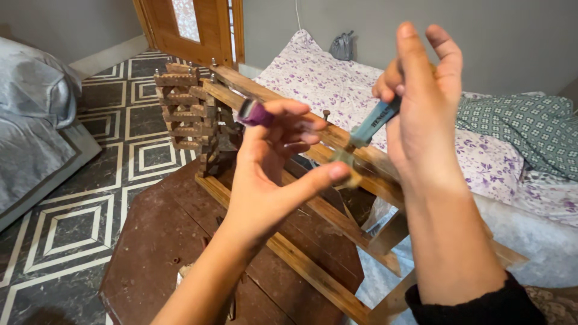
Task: The person uses pliers to remove a nail from a wooden frame and then attempts to insert a small metal piece into a hole in the wood. The task involves manipulating the frame and handling tools on a small table.
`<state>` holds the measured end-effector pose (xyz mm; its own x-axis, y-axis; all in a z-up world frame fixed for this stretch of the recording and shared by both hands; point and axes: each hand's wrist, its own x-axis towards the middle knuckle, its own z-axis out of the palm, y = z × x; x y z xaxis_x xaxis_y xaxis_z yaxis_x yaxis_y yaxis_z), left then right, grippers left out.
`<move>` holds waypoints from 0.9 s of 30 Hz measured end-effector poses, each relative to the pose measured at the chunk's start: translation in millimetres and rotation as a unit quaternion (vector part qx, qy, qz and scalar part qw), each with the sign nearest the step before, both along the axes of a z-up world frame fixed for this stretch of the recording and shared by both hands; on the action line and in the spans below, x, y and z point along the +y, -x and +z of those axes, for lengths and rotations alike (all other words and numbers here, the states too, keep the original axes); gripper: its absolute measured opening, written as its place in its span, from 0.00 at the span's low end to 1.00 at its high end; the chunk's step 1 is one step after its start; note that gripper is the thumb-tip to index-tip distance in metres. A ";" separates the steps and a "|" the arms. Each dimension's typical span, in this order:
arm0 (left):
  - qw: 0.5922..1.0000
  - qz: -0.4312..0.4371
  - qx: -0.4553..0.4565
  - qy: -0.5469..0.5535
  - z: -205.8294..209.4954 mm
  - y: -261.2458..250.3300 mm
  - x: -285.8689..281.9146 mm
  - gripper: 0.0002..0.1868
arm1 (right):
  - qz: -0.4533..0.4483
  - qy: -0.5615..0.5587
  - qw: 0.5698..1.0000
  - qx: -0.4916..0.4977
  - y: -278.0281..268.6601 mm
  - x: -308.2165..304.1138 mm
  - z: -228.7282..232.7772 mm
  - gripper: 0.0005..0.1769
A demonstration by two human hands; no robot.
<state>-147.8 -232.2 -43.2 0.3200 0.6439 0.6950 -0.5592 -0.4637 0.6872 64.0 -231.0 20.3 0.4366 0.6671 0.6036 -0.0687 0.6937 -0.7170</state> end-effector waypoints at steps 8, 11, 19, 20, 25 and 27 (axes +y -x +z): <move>0.994 0.084 0.061 -0.045 19.6 8.9 1.1 0.26 | 0.146 0.125 0.953 0.233 -7.3 -4.1 12.9 0.14; 0.989 0.084 0.090 -0.078 25.3 19.5 2.7 0.29 | 0.133 0.128 0.968 0.170 3.8 -7.6 12.8 0.14; 0.997 -0.009 0.057 0.049 10.2 22.1 1.7 0.11 | 0.154 0.252 0.915 0.277 31.2 -19.3 -0.1 0.11; 0.996 -0.003 0.042 0.079 6.1 24.1 1.9 0.11 | 0.144 0.260 0.912 0.283 31.5 -21.7 -3.5 0.10; 0.962 0.132 0.073 0.227 -20.9 74.4 9.9 0.27 | 0.220 0.275 0.915 0.195 29.6 -30.9 -27.6 0.04; 0.939 0.185 0.082 0.279 -36.9 98.6 7.1 0.28 | 0.240 0.306 0.908 0.156 29.4 -35.3 -41.6 0.04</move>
<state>-246.4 -225.1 -80.2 0.0762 0.9810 0.1782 -0.2971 -0.1483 0.9433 34.6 -266.3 -21.3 0.0930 0.9945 -0.0479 -0.5236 0.0079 -0.8519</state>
